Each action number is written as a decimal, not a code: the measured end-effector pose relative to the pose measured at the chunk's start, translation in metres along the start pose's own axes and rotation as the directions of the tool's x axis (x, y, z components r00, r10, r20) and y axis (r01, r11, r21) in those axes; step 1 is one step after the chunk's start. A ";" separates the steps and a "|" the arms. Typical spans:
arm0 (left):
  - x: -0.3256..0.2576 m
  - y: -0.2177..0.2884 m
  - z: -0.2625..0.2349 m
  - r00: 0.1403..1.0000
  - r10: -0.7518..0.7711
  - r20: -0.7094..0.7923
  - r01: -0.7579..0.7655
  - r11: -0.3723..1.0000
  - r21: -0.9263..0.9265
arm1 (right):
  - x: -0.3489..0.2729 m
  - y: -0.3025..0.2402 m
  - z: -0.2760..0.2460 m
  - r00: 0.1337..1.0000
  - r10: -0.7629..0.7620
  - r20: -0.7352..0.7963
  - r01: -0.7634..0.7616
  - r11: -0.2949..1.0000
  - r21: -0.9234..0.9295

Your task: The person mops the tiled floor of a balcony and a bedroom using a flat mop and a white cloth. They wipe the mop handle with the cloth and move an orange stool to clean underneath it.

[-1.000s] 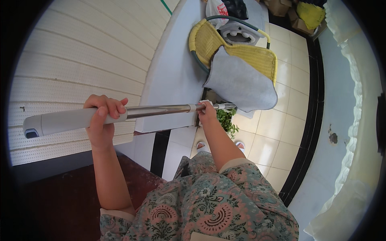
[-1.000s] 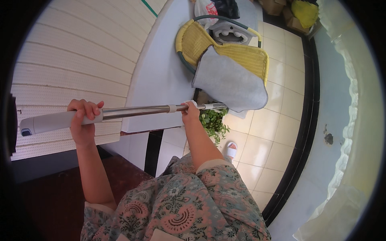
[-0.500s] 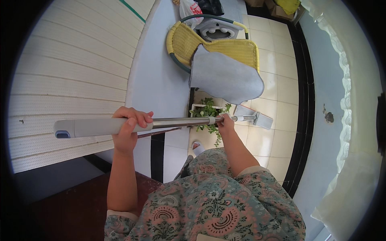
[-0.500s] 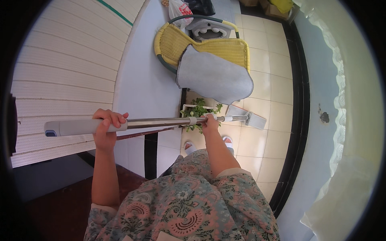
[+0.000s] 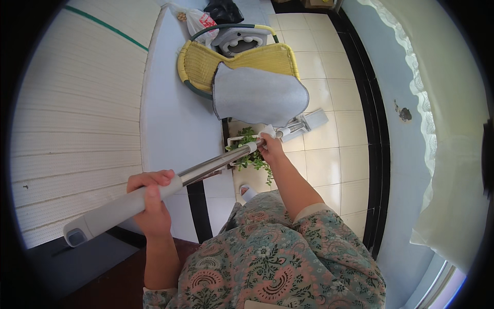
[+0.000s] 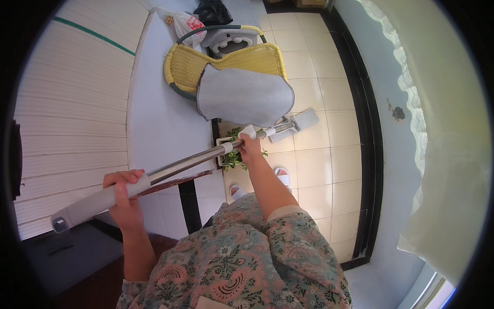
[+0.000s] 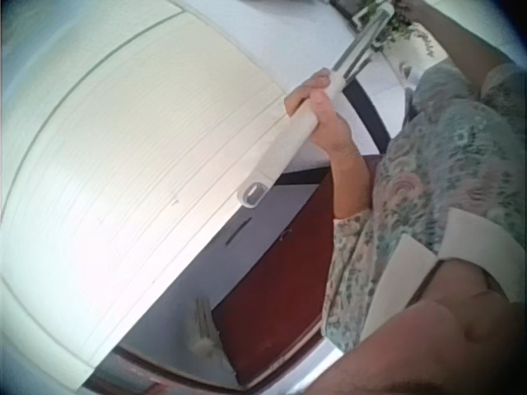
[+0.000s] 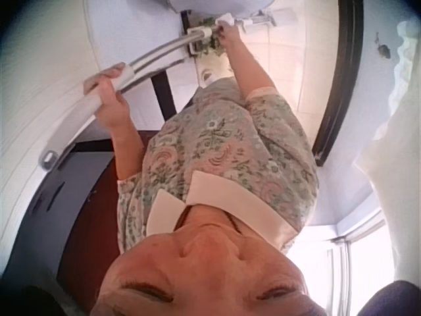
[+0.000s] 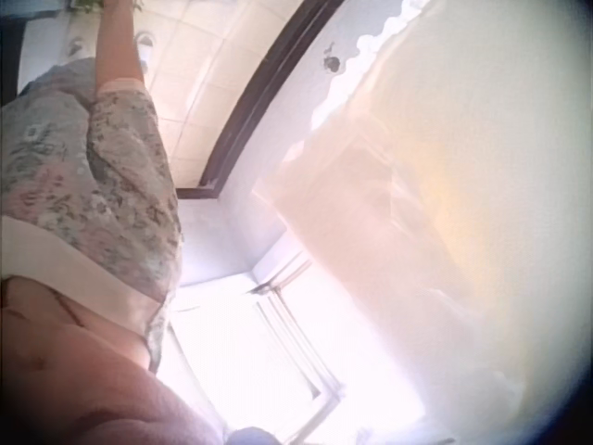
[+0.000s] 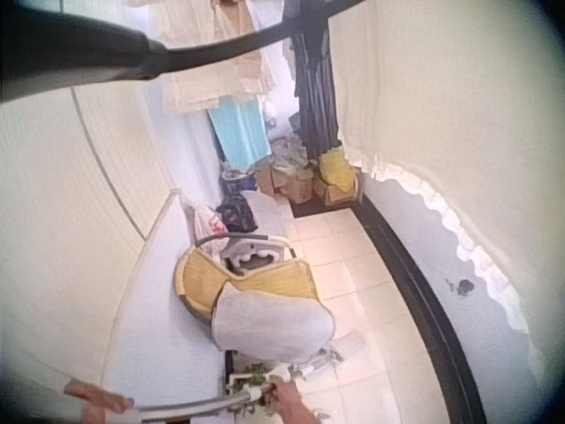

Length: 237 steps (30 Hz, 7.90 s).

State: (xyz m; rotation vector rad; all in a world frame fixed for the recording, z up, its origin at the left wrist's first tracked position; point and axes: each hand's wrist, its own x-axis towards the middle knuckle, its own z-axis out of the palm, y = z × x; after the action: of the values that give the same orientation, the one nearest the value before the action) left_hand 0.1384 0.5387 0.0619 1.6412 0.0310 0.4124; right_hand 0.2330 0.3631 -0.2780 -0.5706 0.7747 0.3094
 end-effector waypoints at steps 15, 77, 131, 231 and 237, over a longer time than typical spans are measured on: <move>-0.007 -0.022 -0.039 0.886 -0.180 0.427 0.183 0.983 0.035 | -0.042 0.047 -0.095 0.948 0.005 -0.319 0.012 0.999 0.053; -0.273 0.102 0.015 0.024 0.333 0.943 -0.268 0.910 -0.315 | -0.300 0.087 -0.276 0.786 -0.341 -0.515 0.614 0.336 0.714; -0.179 -0.027 -0.277 -0.130 -0.679 0.722 -0.980 -0.021 -0.196 | -0.250 0.442 -0.083 0.806 0.079 -0.586 0.452 0.556 0.697; -0.073 -0.039 -0.524 -0.055 -0.337 0.940 -0.997 -0.034 -0.071 | -0.188 0.587 0.048 0.935 -0.045 -0.352 0.221 0.850 0.477; -0.072 -0.016 -0.552 0.000 -0.461 0.887 -0.998 0.060 0.031 | -0.221 0.597 0.096 0.892 -0.048 -0.449 0.283 0.834 0.473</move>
State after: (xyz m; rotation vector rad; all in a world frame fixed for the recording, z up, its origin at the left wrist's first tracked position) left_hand -0.0811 1.0502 0.0586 2.9234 -2.0221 -0.5743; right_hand -0.1387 0.8890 -0.2817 -0.1703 1.1697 -0.2118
